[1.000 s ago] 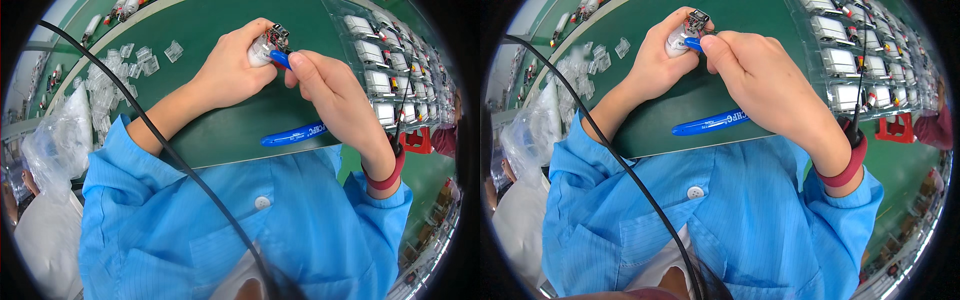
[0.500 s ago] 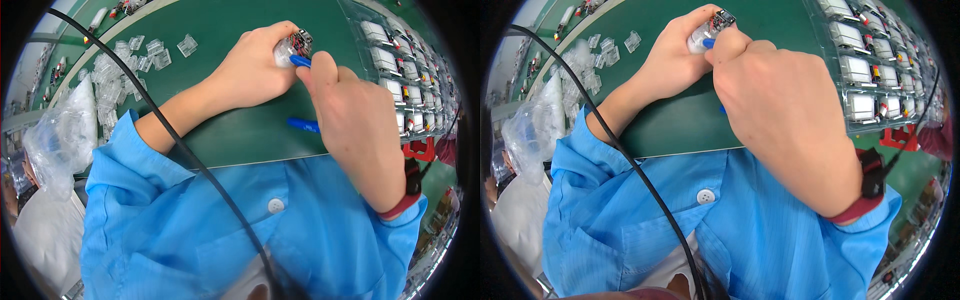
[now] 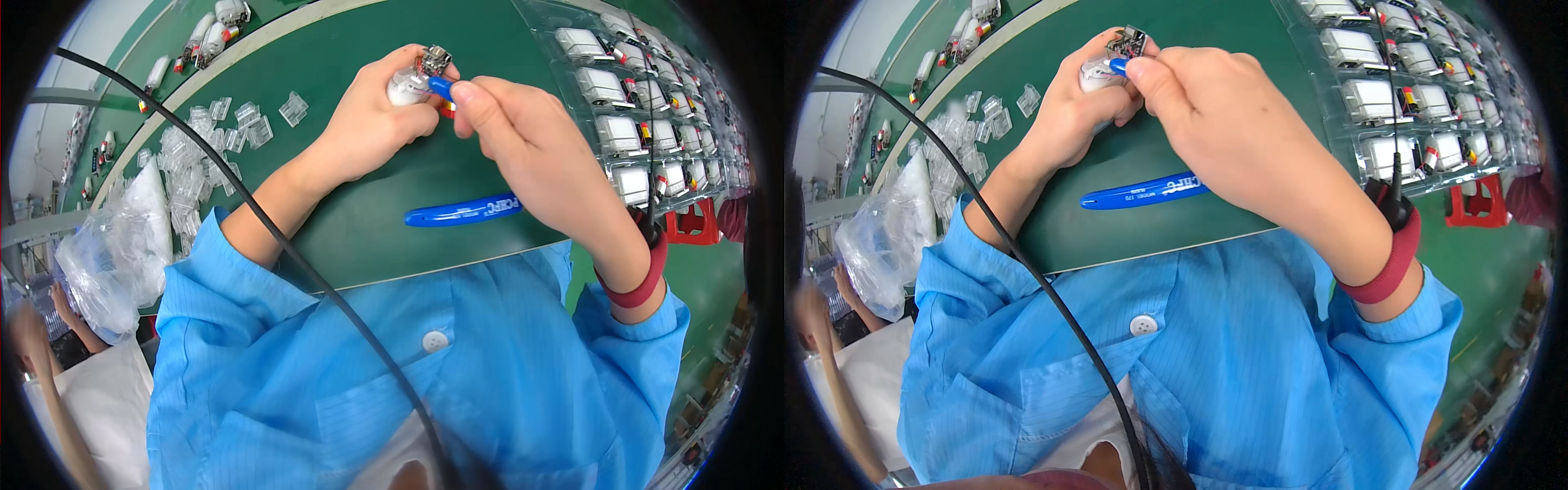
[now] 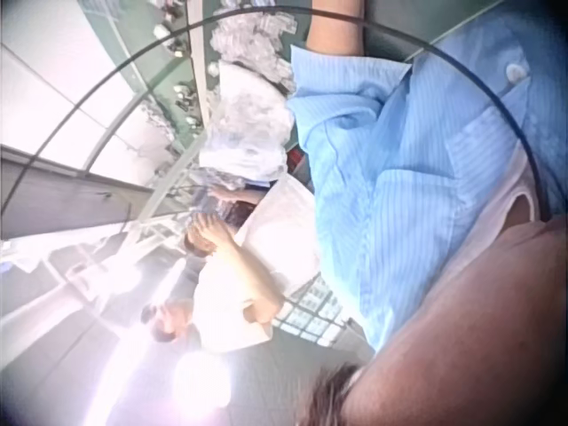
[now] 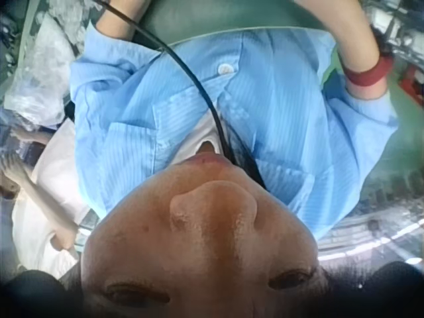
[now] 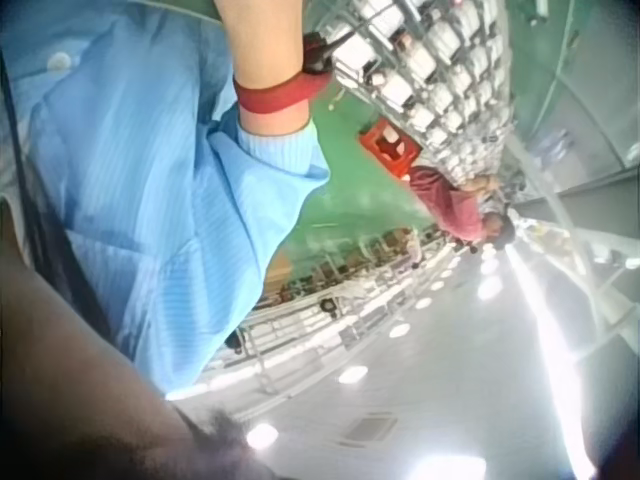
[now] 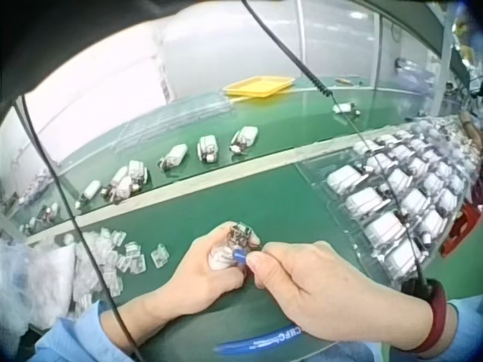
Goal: Assembling small electronic components and placing them into a plastic shipping tray.
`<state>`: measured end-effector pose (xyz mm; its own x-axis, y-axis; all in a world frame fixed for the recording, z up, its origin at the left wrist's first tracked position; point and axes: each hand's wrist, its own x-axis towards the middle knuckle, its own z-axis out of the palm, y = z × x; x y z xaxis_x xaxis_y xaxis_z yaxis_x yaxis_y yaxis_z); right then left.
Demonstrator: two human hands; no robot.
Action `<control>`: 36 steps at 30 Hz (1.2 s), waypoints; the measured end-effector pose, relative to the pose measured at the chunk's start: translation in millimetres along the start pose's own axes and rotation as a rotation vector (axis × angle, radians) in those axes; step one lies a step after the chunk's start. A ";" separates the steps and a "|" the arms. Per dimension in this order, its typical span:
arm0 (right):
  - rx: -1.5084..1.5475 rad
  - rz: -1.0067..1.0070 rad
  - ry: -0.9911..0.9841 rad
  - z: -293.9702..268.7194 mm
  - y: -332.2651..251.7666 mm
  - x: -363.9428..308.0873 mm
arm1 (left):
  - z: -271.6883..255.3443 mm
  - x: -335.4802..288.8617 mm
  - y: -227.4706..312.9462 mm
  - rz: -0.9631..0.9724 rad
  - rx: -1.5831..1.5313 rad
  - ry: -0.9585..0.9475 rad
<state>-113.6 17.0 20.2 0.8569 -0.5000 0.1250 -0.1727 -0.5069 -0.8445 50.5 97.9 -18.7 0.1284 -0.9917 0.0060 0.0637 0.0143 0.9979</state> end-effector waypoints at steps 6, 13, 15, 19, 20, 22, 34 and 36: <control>-0.034 -0.048 0.007 4.6 -0.1 8.8 | 3.1 1.5 0.3 0.063 0.030 0.011; -0.734 -0.245 0.144 18.5 -10.4 -0.8 | 3.8 1.6 -4.8 0.130 0.133 0.055; -0.751 -0.276 0.146 15.8 -12.4 1.0 | 3.7 2.0 -2.3 0.092 0.113 0.043; -0.345 -0.153 0.055 -1.0 -5.1 14.8 | 1.1 4.0 1.6 -0.005 0.017 -0.009; -0.069 0.034 -0.074 -5.5 -8.4 17.6 | 0.2 3.5 0.1 -0.013 -0.014 -0.023; -0.055 0.132 -0.084 -6.8 -11.2 20.3 | -0.6 4.2 -0.1 -0.005 -0.024 -0.019; -0.747 -0.283 0.163 16.4 -9.0 8.4 | 1.9 6.2 -1.3 -0.048 -0.003 0.077; -0.299 -0.124 0.162 16.8 8.0 8.3 | 3.3 8.0 2.8 -0.070 -0.002 0.058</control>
<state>-99.8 20.5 5.7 0.7962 -0.5144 0.3185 -0.2270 -0.7419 -0.6309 48.4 89.6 -15.7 0.1803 -0.9813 -0.0678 0.0767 -0.0547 0.9956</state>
